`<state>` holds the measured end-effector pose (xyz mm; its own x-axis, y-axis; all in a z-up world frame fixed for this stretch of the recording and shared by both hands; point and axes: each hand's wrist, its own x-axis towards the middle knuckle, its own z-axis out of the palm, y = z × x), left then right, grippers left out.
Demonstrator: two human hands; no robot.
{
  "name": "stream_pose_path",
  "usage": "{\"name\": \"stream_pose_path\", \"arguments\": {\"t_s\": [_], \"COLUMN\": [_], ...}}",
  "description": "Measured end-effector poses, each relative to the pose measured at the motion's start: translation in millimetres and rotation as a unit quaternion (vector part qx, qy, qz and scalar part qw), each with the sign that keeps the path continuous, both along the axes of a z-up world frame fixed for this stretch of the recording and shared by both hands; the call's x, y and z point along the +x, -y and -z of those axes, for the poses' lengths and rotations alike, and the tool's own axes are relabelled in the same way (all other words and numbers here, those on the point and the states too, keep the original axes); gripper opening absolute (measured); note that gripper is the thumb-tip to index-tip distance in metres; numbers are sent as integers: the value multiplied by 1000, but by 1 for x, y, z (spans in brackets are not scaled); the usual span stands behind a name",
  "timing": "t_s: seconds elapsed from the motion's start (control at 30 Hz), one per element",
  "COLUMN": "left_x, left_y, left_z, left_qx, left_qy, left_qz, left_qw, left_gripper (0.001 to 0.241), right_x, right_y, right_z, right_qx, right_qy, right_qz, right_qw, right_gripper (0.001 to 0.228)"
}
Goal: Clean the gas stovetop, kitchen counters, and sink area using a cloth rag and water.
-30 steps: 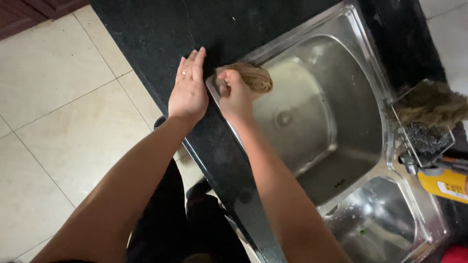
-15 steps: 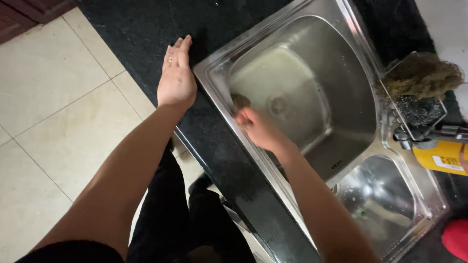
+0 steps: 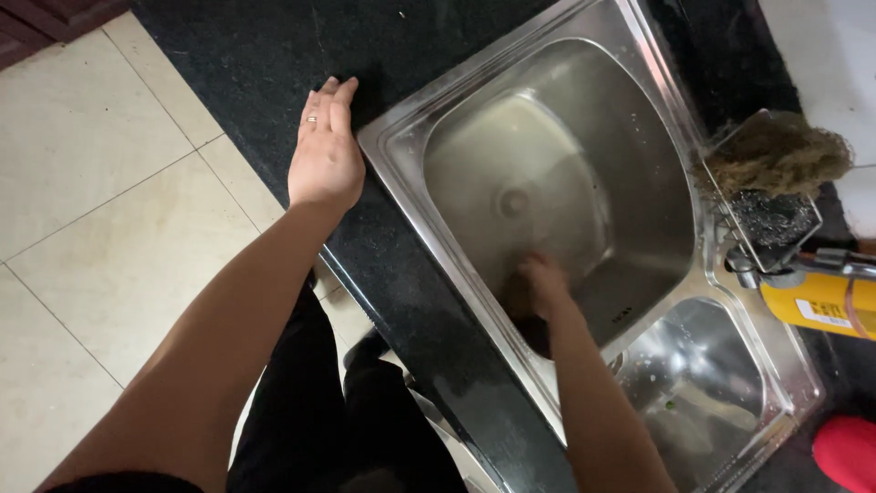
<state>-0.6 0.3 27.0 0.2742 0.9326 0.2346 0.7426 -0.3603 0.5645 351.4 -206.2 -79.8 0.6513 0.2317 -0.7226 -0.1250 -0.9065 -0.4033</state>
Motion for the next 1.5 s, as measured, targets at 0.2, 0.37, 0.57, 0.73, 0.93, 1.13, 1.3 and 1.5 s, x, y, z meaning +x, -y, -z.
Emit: {"name": "stream_pose_path", "arguments": {"t_s": [0.2, 0.37, 0.57, 0.73, 0.93, 1.13, 1.3, 1.5], "left_x": [0, -3, -4, -3, -2, -2, -1, -2], "left_y": [-2, -5, -3, -4, -3, -3, -6, -9], "left_z": [2, 13, 14, 10, 8, 6, 11, 8], "left_qx": [29, 18, 18, 11, 15, 23, 28, 26], "left_qy": [8, 11, 7, -8, -5, -6, 11, -20], "left_qz": [-7, 17, 14, 5, 0, 3, 0, 11], "left_qw": [1000, 1000, 1000, 1000, 1000, 1000, 1000, 999], "left_gripper": [55, 65, 60, 57, 55, 53, 55, 64], "right_x": [-54, -11, -40, -34, -77, -135, -201, -232], "right_y": [-42, -14, -76, -103, -136, -212, -205, -184], "right_z": [-9, 154, 41, -36, -95, -57, -55, -88], "right_qx": [81, -40, -8, 188, 451, 486, 486, 290], "right_qy": [-283, -54, -165, -162, -165, -93, -42, 96], "right_qz": [-140, -426, -255, -134, -39, -35, -12, -221], "right_qw": [945, 902, 953, 959, 876, 868, 873, 926], "right_gripper": [45, 114, 55, 53, 31, 52, 50, 54]}}
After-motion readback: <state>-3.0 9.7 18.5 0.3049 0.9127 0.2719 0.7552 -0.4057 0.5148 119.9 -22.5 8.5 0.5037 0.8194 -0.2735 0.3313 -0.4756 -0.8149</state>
